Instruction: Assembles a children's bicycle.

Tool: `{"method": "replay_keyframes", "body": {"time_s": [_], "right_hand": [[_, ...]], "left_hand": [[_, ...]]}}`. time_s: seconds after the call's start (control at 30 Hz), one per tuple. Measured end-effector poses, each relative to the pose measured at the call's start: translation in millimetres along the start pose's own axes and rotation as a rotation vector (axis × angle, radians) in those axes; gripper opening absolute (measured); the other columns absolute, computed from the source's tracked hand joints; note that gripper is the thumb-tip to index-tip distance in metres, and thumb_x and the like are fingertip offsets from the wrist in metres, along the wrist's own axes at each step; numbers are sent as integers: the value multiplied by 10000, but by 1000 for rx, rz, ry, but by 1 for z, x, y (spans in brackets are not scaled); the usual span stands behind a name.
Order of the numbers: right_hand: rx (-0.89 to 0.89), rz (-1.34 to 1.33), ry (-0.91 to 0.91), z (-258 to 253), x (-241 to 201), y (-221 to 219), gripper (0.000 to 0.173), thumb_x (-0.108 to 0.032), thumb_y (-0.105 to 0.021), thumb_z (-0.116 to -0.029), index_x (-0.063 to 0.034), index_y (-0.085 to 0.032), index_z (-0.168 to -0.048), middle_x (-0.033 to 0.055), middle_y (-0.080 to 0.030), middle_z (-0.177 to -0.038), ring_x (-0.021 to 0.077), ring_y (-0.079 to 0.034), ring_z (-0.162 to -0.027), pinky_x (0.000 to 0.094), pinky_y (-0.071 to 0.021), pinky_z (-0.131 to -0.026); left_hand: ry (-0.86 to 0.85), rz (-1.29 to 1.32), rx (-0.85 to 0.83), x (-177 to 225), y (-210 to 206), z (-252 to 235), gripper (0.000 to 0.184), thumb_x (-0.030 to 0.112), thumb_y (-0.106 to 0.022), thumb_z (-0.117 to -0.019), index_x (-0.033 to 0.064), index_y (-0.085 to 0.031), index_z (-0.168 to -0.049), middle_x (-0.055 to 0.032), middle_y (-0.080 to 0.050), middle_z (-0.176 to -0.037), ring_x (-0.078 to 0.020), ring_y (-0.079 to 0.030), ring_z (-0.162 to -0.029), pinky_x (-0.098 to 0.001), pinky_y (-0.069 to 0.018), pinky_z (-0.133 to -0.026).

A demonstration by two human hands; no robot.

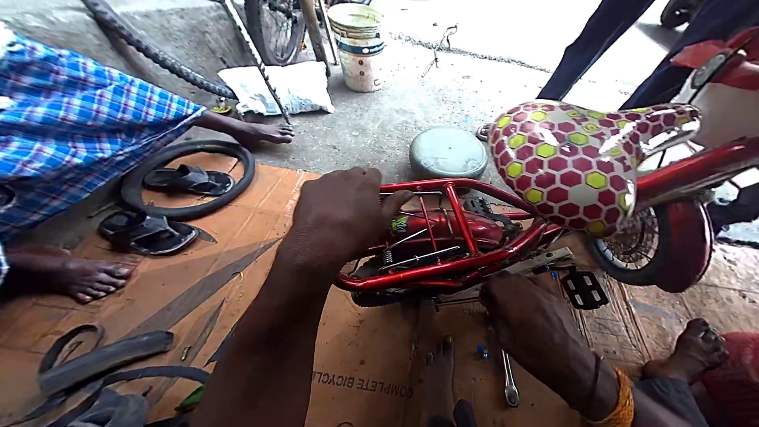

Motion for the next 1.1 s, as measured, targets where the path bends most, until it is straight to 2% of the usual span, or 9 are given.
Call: {"method": "replay_keyframes", "body": {"time_s": [0.1, 0.2, 0.3, 0.37, 0.47, 0.57, 0.7, 0.9, 1.1], "right_hand": [[-590, 197, -26, -24, -29, 8, 230, -46, -616, -953, -53, -650, -1181, 145, -691, -1063, 336, -683, -965, 543, -515, -874], [-803, 213, -43, -38, -36, 2, 163, -33, -522, -1003, 9, -663, -1073, 165, -675, -929, 353, -672, -878, 521, -515, -817], [-641, 152, 51, -22, 5, -17, 135, -145, -621, -969, -58, -698, -903, 114, -663, -784, 319, -677, -725, 506, -544, -634], [-612, 63, 57, 13, 70, -67, 199, -324, -608, -1012, -139, -676, -988, 71, -683, -841, 299, -692, -759, 525, -566, -646], [-536, -55, 24, 41, 123, -129, 173, -294, -591, -1011, -148, -683, -1017, 70, -687, -908, 294, -693, -842, 538, -562, -736], [-530, -35, -37, 45, 104, -138, 155, -244, -596, -1001, -126, -687, -1042, 90, -684, -974, 306, -679, -957, 541, -539, -841], [-582, -5, -240, 40, 81, -130, 308, -359, -562, -1018, -97, -650, -1154, 126, -664, -1104, 342, -639, -1085, 579, -487, -920], [-353, -215, -355, 55, 92, -180, 428, -599, -672, -884, -182, -668, -792, 10, -647, -703, 234, -657, -691, 531, -521, -659], [-515, -447, -390, 42, 81, -209, 429, -524, -598, -953, -119, -733, -995, 75, -730, -966, 259, -701, -963, 528, -553, -869]], "left_hand": [[56, -16, -34, 0, 1, -1, 764, 755, -320, -990, 83, -670, -1086, -195, -692, -1042, -436, -683, -984, -672, -509, -726], [41, -14, -22, 1, 1, 3, 774, 731, -309, -1007, 46, -661, -1090, -237, -681, -994, -483, -675, -951, -702, -500, -704], [50, 5, -50, -3, 0, 0, 809, 761, -276, -993, 46, -644, -1075, -248, -664, -937, -491, -668, -918, -717, -491, -695], [59, -2, -68, -5, -5, -3, 838, 805, -248, -964, 69, -639, -1048, -235, -661, -903, -479, -670, -891, -711, -491, -679], [58, 19, -28, 4, 1, -4, 782, 756, -306, -993, 56, -650, -1045, -224, -665, -895, -464, -676, -871, -690, -503, -671], [71, -20, -93, -4, 0, -6, 805, 762, -281, -991, 53, -645, -1107, -237, -676, -973, -469, -679, -951, -697, -506, -719], [31, -13, -13, -5, 2, -6, 766, 754, -287, -994, 73, -636, -990, -200, -650, -859, -446, -668, -848, -668, -495, -648], [49, -6, -27, -8, -5, -4, 863, 840, -222, -942, 84, -632, -1001, -236, -638, -829, -494, -656, -826, -721, -463, -634], [106, 11, -57, -2, 2, 1, 798, 797, -319, -960, 89, -671, -1072, -203, -688, -961, -436, -690, -931, -676, -520, -709]]}}
Point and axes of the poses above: each hand's wrist, its own z-axis away from the middle knuckle, its own y-axis out of the back of the hand, x = y × z, the point moved 3 cm from there along -z, towards the middle knuckle
